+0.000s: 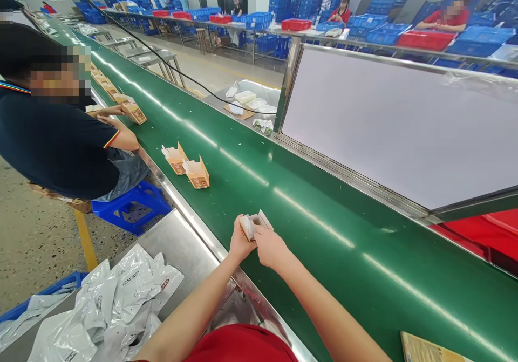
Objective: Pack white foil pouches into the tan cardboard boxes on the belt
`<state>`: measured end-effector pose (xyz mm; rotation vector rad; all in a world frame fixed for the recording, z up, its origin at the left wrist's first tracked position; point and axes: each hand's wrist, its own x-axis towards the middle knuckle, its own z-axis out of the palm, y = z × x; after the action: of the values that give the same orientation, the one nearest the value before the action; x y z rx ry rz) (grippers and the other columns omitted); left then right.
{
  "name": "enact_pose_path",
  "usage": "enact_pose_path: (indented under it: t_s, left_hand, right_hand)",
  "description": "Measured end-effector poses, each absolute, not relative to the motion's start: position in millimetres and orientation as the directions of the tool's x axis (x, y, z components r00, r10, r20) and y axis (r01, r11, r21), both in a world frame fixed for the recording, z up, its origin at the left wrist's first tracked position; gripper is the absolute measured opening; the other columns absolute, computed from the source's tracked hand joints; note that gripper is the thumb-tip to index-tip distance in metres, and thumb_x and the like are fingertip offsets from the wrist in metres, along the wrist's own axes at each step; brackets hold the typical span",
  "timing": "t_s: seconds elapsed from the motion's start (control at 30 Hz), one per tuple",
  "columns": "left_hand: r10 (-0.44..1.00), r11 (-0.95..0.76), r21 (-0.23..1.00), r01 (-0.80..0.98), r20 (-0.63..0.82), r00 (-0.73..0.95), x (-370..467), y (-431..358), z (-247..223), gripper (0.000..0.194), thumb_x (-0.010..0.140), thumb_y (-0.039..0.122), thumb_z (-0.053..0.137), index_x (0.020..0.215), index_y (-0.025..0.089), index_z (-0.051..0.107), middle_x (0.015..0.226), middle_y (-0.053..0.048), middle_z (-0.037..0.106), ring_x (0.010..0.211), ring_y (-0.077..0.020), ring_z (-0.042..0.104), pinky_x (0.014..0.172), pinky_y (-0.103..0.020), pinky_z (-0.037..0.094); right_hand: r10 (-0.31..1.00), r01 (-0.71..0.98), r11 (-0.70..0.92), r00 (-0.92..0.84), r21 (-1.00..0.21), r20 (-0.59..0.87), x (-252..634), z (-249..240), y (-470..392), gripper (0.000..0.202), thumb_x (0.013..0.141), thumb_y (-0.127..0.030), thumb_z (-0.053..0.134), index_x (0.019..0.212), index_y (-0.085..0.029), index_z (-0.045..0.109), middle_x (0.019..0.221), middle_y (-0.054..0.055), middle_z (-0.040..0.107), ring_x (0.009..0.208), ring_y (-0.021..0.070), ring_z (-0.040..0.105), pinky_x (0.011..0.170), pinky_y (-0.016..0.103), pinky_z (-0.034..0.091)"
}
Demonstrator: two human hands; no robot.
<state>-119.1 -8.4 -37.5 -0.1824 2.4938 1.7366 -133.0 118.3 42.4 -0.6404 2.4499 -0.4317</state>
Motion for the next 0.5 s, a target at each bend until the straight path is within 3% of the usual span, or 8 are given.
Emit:
enact_pose_path:
  t_s: [0.1, 0.17, 0.2, 0.27, 0.33, 0.43, 0.5]
  left_hand:
    - [0.103, 0.418, 0.908, -0.035, -0.086, -0.991, -110, -8, -37, 0.090, 0.053, 0.028, 0.072, 0.130, 0.016, 0.028, 0.130, -0.013, 0.041, 0.123, -0.0261, 0.038, 0.108, -0.042, 0.028]
    - [0.145, 0.436, 0.900, -0.008, -0.079, -0.986, -106, -12, -33, 0.100, 0.050, 0.027, 0.073, 0.134, 0.015, 0.022, 0.135, -0.015, 0.033, 0.126, -0.0272, 0.033, 0.109, -0.043, 0.026]
    - [0.145, 0.441, 0.897, -0.016, -0.089, -0.985, -104, -16, -29, 0.107, 0.048, 0.026, 0.074, 0.137, 0.014, 0.016, 0.138, -0.016, 0.028, 0.129, -0.0279, 0.029, 0.110, -0.044, 0.025]
    - [0.139, 0.463, 0.885, -0.048, -0.126, -0.982, -98, -26, -18, 0.115, 0.046, 0.023, 0.074, 0.140, 0.013, 0.008, 0.144, -0.017, 0.018, 0.133, -0.0289, 0.020, 0.112, -0.044, 0.020]
    - [0.116, 0.483, 0.869, -0.105, -0.183, -0.976, -83, -39, -7, 0.114, 0.048, 0.021, 0.073, 0.141, 0.015, 0.007, 0.145, -0.014, 0.017, 0.133, -0.0287, 0.018, 0.112, -0.043, 0.018]
    - [0.046, 0.455, 0.860, -0.230, -0.280, -0.959, -43, -54, 5, 0.097, 0.056, 0.022, 0.067, 0.140, 0.018, 0.018, 0.137, -0.012, 0.033, 0.122, -0.0262, 0.038, 0.105, -0.042, 0.032]
    - [0.021, 0.431, 0.853, -0.293, -0.335, -0.942, -9, -60, 7, 0.080, 0.061, 0.023, 0.062, 0.135, 0.017, 0.032, 0.126, -0.012, 0.046, 0.109, -0.0240, 0.049, 0.098, -0.040, 0.038]
  right_hand:
    - [-0.610, -0.378, 0.789, -0.577, -0.485, -0.542, -146, 41, 112, 0.049, 0.053, -0.015, 0.070, 0.101, -0.013, 0.060, 0.102, 0.007, 0.057, 0.090, 0.0182, 0.056, 0.082, 0.025, 0.046]
    - [-0.635, -0.384, 0.772, -0.516, -0.507, -0.575, -155, 40, 107, 0.056, 0.047, -0.016, 0.073, 0.102, -0.016, 0.060, 0.097, 0.003, 0.060, 0.087, 0.0162, 0.057, 0.080, 0.022, 0.046]
    - [-0.632, -0.386, 0.774, -0.514, -0.502, -0.580, -158, 41, 105, 0.057, 0.049, -0.019, 0.073, 0.104, -0.017, 0.059, 0.097, 0.002, 0.060, 0.089, 0.0163, 0.057, 0.081, 0.022, 0.046]
    - [-0.574, -0.375, 0.818, -0.574, -0.436, -0.584, -156, 44, 109, 0.044, 0.064, -0.024, 0.065, 0.106, -0.017, 0.058, 0.097, 0.005, 0.061, 0.091, 0.0192, 0.057, 0.082, 0.027, 0.046]
    - [-0.477, -0.348, 0.879, -0.661, -0.327, -0.580, -142, 46, 127, 0.030, 0.081, -0.023, 0.043, 0.105, -0.016, 0.060, 0.097, 0.010, 0.061, 0.092, 0.0233, 0.058, 0.080, 0.036, 0.045]
    - [-0.324, -0.259, 0.946, -0.753, -0.194, -0.573, -107, 45, 176, 0.040, 0.089, -0.029, 0.027, 0.101, -0.016, 0.063, 0.098, 0.013, 0.060, 0.090, 0.0246, 0.059, 0.080, 0.039, 0.045]
    - [-0.087, -0.010, 0.988, -0.857, -0.153, -0.507, -84, 45, 210, 0.039, 0.086, -0.041, 0.035, 0.089, -0.016, 0.065, 0.078, 0.013, 0.061, 0.074, 0.0246, 0.060, 0.070, 0.037, 0.047]
